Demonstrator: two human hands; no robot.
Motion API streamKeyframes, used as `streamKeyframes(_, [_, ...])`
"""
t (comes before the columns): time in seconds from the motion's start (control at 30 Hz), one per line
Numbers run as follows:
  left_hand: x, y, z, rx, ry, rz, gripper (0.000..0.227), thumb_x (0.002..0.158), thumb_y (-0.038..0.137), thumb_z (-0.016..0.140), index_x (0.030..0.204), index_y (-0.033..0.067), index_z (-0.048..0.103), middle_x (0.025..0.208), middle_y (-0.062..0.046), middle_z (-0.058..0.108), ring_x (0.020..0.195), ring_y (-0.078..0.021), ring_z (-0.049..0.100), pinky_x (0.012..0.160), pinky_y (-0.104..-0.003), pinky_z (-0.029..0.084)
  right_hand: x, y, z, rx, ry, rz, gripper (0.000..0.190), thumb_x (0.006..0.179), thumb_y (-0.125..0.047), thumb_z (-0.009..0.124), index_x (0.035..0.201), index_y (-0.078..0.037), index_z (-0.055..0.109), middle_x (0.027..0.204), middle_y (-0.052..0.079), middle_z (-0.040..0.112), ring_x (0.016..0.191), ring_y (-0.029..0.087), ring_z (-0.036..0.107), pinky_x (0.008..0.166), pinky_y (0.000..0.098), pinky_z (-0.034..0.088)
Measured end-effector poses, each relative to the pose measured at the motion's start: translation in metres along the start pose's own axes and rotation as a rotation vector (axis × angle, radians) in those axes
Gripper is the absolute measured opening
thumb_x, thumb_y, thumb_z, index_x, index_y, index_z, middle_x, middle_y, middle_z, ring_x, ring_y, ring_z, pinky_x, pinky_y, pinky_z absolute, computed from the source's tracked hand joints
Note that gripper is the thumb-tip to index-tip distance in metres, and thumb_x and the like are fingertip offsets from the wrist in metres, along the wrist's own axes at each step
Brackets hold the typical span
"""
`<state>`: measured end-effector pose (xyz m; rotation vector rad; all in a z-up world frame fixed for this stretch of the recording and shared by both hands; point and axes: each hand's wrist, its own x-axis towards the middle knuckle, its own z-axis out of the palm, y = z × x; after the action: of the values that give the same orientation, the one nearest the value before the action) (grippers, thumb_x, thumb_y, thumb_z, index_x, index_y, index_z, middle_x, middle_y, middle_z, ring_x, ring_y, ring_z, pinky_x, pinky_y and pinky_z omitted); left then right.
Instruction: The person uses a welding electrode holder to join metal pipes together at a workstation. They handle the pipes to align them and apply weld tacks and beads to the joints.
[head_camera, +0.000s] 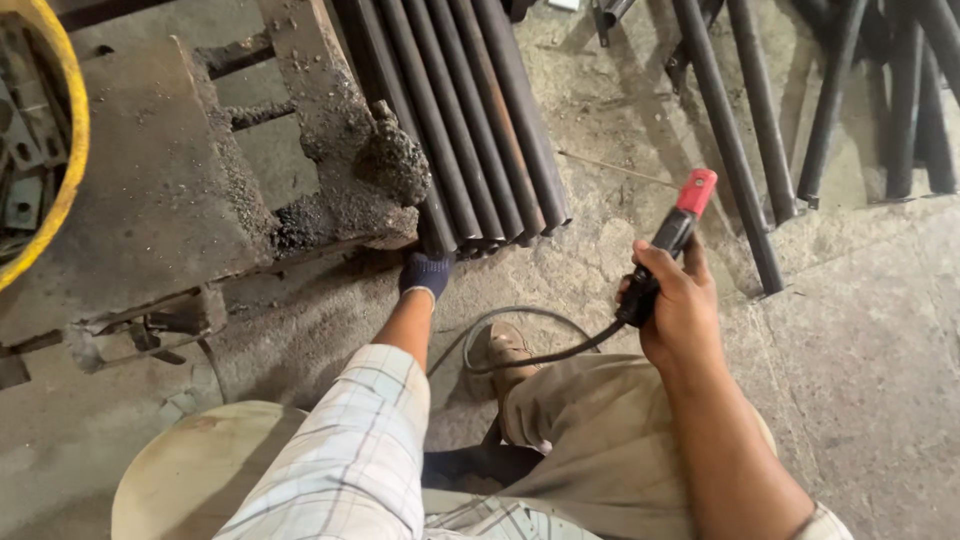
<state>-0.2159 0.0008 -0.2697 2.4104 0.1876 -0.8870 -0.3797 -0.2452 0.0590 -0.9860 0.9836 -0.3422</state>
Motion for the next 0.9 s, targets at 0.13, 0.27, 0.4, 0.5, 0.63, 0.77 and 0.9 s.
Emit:
streamKeyframes(0.13, [0.01, 0.021, 0.017, -0.024, 0.075, -0.084, 0.085, 0.078, 0.058, 0.075, 0.137, -0.0004, 0.054, 0.137, -0.027, 0.059, 0.126, -0.0436, 0.058, 0.105, -0.046, 0.047, -0.003, -0.003, 0.003, -0.008, 0.006, 0.052, 0.064, 0.09, -0.009, 0.067, 0.15, -0.013, 0.043, 0.094, 0.007, 0.059, 0.067, 0.02, 0.062, 0.058, 0.0357, 0.055])
streamKeyframes(0.27, [0.009, 0.037, 0.023, -0.005, 0.118, -0.153, 0.089, 0.077, 0.054, 0.076, 0.14, -0.0016, 0.045, 0.137, -0.028, 0.056, 0.124, -0.0437, 0.057, 0.101, -0.048, 0.048, -0.003, -0.003, 0.006, -0.008, 0.005, 0.083, 0.063, 0.09, -0.01, 0.066, 0.15, -0.016, 0.045, 0.095, 0.007, 0.059, 0.068, 0.021, 0.062, 0.059, 0.0363, 0.054])
streamKeyframes(0.4, [0.016, 0.036, 0.027, -0.028, 0.146, -0.134, 0.065, 0.085, 0.042, 0.068, 0.132, -0.0007, 0.056, 0.132, -0.028, 0.063, 0.123, -0.0422, 0.063, 0.104, -0.048, 0.051, -0.001, -0.002, 0.006, -0.021, 0.003, 0.102, 0.053, 0.092, -0.011, 0.065, 0.142, -0.008, 0.048, 0.096, 0.008, 0.06, 0.07, 0.022, 0.062, 0.06, 0.0371, 0.054])
streamKeyframes(0.5, [0.02, 0.031, 0.03, 0.018, 0.054, -0.127, 0.057, 0.093, 0.041, 0.06, 0.129, -0.0025, 0.059, 0.134, -0.029, 0.063, 0.124, -0.0438, 0.063, 0.105, -0.05, 0.051, 0.001, -0.001, 0.005, -0.021, 0.017, 0.12, 0.05, 0.093, -0.011, 0.066, 0.14, -0.008, 0.05, 0.096, 0.008, 0.06, 0.069, 0.022, 0.061, 0.06, 0.0372, 0.054])
streamKeyframes(0.63, [0.001, 0.046, 0.034, -0.213, 0.267, -0.016, 0.066, 0.081, 0.031, 0.067, 0.129, -0.0114, 0.052, 0.127, -0.035, 0.06, 0.118, -0.0461, 0.062, 0.104, -0.049, 0.049, 0.006, -0.004, 0.007, -0.019, 0.021, 0.104, 0.049, 0.092, -0.012, 0.065, 0.139, -0.013, 0.051, 0.094, 0.007, 0.059, 0.068, 0.022, 0.061, 0.059, 0.0376, 0.053])
streamKeyframes(0.77, [-0.036, 0.104, 0.015, -0.547, 0.265, 0.073, 0.072, 0.076, 0.027, 0.074, 0.126, -0.018, 0.048, 0.119, -0.035, 0.063, 0.109, -0.0413, 0.065, 0.1, -0.047, 0.052, 0.014, -0.006, 0.006, 0.032, 0.022, 0.047, 0.035, 0.095, -0.012, 0.066, 0.126, -0.01, 0.05, 0.095, 0.008, 0.06, 0.069, 0.023, 0.061, 0.059, 0.0386, 0.053])
streamKeyframes(0.9, [-0.084, 0.19, -0.05, -0.901, -0.275, 0.057, 0.042, 0.088, 0.028, 0.067, 0.12, 0.0004, 0.068, 0.11, -0.026, 0.068, 0.076, -0.0362, 0.068, 0.06, -0.046, 0.055, 0.026, -0.005, 0.002, 0.083, 0.063, -0.049, 0.036, 0.094, -0.012, 0.066, 0.126, -0.015, 0.05, 0.09, 0.005, 0.058, 0.065, 0.021, 0.059, 0.057, 0.0376, 0.052])
